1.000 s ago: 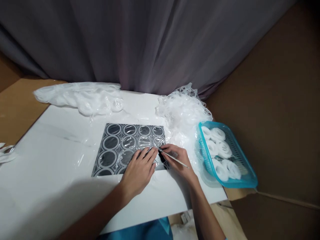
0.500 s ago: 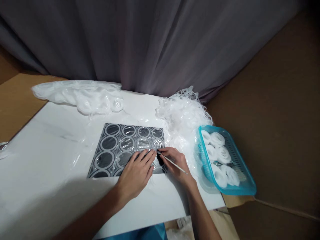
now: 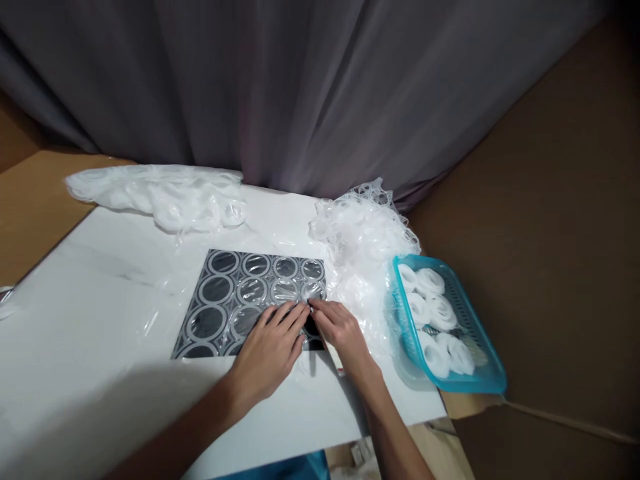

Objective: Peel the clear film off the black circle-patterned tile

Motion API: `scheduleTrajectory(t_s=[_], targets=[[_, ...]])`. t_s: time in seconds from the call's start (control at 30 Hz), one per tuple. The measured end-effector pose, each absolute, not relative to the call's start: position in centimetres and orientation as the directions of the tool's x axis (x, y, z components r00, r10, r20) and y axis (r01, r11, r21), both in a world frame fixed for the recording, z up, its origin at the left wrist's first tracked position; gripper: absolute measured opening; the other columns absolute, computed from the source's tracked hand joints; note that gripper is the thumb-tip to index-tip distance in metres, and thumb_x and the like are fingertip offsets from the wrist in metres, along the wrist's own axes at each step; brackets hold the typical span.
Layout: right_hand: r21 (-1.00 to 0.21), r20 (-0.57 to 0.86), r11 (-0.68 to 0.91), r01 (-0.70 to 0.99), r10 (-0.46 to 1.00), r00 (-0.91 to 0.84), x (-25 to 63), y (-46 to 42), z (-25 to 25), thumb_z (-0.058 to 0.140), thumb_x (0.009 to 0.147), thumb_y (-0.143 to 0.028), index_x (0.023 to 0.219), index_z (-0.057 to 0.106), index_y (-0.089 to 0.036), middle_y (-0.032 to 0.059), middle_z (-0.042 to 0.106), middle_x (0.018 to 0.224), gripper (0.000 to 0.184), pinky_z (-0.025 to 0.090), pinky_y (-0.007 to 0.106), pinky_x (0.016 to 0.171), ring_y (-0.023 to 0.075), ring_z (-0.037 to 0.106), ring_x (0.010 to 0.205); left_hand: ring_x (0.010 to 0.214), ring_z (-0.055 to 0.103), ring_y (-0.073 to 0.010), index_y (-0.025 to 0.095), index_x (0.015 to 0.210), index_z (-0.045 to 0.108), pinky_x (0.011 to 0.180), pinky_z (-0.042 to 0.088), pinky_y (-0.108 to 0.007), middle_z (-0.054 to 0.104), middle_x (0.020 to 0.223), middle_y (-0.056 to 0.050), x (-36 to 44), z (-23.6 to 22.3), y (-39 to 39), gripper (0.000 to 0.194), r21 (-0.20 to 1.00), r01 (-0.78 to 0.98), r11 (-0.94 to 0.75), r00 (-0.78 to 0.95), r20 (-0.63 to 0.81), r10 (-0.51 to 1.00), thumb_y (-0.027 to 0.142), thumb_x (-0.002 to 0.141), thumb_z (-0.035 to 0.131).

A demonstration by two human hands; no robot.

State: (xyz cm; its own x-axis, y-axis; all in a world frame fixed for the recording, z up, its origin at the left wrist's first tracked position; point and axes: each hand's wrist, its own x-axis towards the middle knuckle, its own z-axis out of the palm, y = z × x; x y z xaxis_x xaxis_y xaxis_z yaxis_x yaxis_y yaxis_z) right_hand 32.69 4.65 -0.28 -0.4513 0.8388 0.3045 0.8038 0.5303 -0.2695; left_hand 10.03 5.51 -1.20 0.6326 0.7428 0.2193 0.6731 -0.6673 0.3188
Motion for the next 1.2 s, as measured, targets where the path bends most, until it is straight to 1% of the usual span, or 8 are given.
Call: scheduleTrajectory(t_s=[0.23, 0.37, 0.5, 0.6, 0.73, 0.83, 1.03, 1.2], targets=[[-0.225, 0.339, 0.42, 0.879, 0.88, -0.333, 32.7, 6.2, 0.6, 0.056, 0.105, -0.004, 0.128, 0.069, -0.021, 0.0165, 0.075, 0.143, 0.031, 0.063, 0.048, 0.102, 0.032, 0.076, 0.116, 0.154, 0.052, -0.0283, 0.027, 0.172, 0.045, 0.127, 0.037, -0.052, 0.058, 0.169, -0.004, 10.1, -1.4, 5.3, 0.055, 0.311, 0.674, -0.67, 0.625, 0.242, 0.742, 0.037, 0.118, 0.04], [-0.306, 0.435, 0.253, 0.918, 0.895, -0.101, 34.7, 8.7, 2.8, 0.05, 0.108, -0.013, 0.146, 0.063, -0.02, 0.0194, 0.073, 0.145, 0.041, 0.062, 0.051, 0.106, 0.0351, 0.073, 0.13, 0.153, 0.053, -0.0278, 0.03, 0.176, 0.037, 0.127, 0.038, -0.052, 0.059, 0.169, -0.002, 10.0, -1.6, 5.2, 0.059, 0.298, 0.672, -0.678, 0.627, 0.26, 0.735, 0.033, 0.117, 0.043], [-0.44, 0.54, 0.156, 0.884, 0.833, 0.122, 37.5, 8.8, 6.2, 0.042, 0.116, -0.028, 0.153, 0.059, -0.022, 0.0177, 0.073, 0.145, 0.041, 0.064, 0.045, 0.1, 0.0319, 0.078, 0.122, 0.154, 0.053, -0.0276, 0.028, 0.175, 0.039, 0.126, 0.039, -0.051, 0.058, 0.17, -0.002, 10.0, -2.4, 5.0, 0.061, 0.242, 0.671, -0.7, 0.629, 0.314, 0.711, 0.027, 0.114, 0.046], [-0.457, 0.487, 0.095, 0.884, 0.859, 0.16, 38.9, 7.0, 7.8, 0.044, 0.117, -0.034, 0.143, 0.066, -0.024, 0.0144, 0.079, 0.135, 0.036, 0.063, 0.038, 0.09, 0.0294, 0.081, 0.112, 0.155, 0.052, -0.0291, 0.031, 0.174, 0.042, 0.125, 0.04, -0.054, 0.056, 0.171, -0.001, 10.0, -3.2, 5.1, 0.062, 0.205, 0.672, -0.711, 0.619, 0.371, 0.692, 0.022, 0.112, 0.045], [-0.289, 0.239, -0.154, 0.945, 0.944, 0.227, 39.2, 4.6, 7.4, 0.058, 0.108, -0.028, 0.105, 0.074, -0.026, 0.008, 0.085, 0.1, 0.017, 0.051, 0.031, 0.074, 0.0283, 0.082, 0.091, 0.151, 0.056, -0.0294, 0.03, 0.169, 0.05, 0.124, 0.042, -0.054, 0.059, 0.169, -0.001, 10.4, -2.6, 6.0, 0.055, 0.202, 0.67, -0.715, 0.616, 0.386, 0.686, 0.03, 0.115, 0.048], [-0.237, 0.186, -0.253, 0.938, 0.936, 0.3, 38.3, 3.7, 6.3, 0.06, 0.107, -0.03, 0.097, 0.074, -0.025, 0.0067, 0.083, 0.09, 0.017, 0.043, 0.029, 0.068, 0.027, 0.08, 0.084, 0.15, 0.055, -0.0298, 0.026, 0.166, 0.055, 0.125, 0.042, -0.054, 0.056, 0.171, -0.001, 11.0, -1.5, 7.6, 0.051, 0.213, 0.705, -0.676, 0.589, 0.355, 0.726, 0.032, 0.116, 0.045], [-0.471, 0.208, -0.122, 0.874, 0.947, 0.245, 35.6, 5.9, 5.4, 0.061, 0.106, -0.038, 0.096, 0.077, -0.023, 0.0066, 0.082, 0.091, 0.025, 0.044, 0.03, 0.07, 0.023, 0.075, 0.078, 0.149, 0.056, -0.0317, 0.024, 0.167, 0.052, 0.125, 0.042, -0.056, 0.062, 0.165, -0.008, 11.9, -1.3, 11.1, 0.053, 0.208, 0.729, -0.652, 0.578, 0.323, 0.749, 0.026, 0.116, 0.042], [-0.827, 0.188, 0.115, 0.55, 0.979, 0.078, 34.0, 10.7, 3.5, 0.075, 0.098, -0.043, 0.092, 0.082, -0.022, 0.007, 0.083, 0.092, 0.023, 0.057, 0.034, 0.077, 0.0256, 0.076, 0.083, 0.149, 0.056, -0.0324, 0.026, 0.167, 0.051, 0.121, 0.045, -0.056, 0.063, 0.164, -0.008, 11.4, -2.4, 11.9, 0.052, 0.225, 0.695, -0.683, 0.598, 0.345, 0.723, 0.028, 0.116, 0.044]])
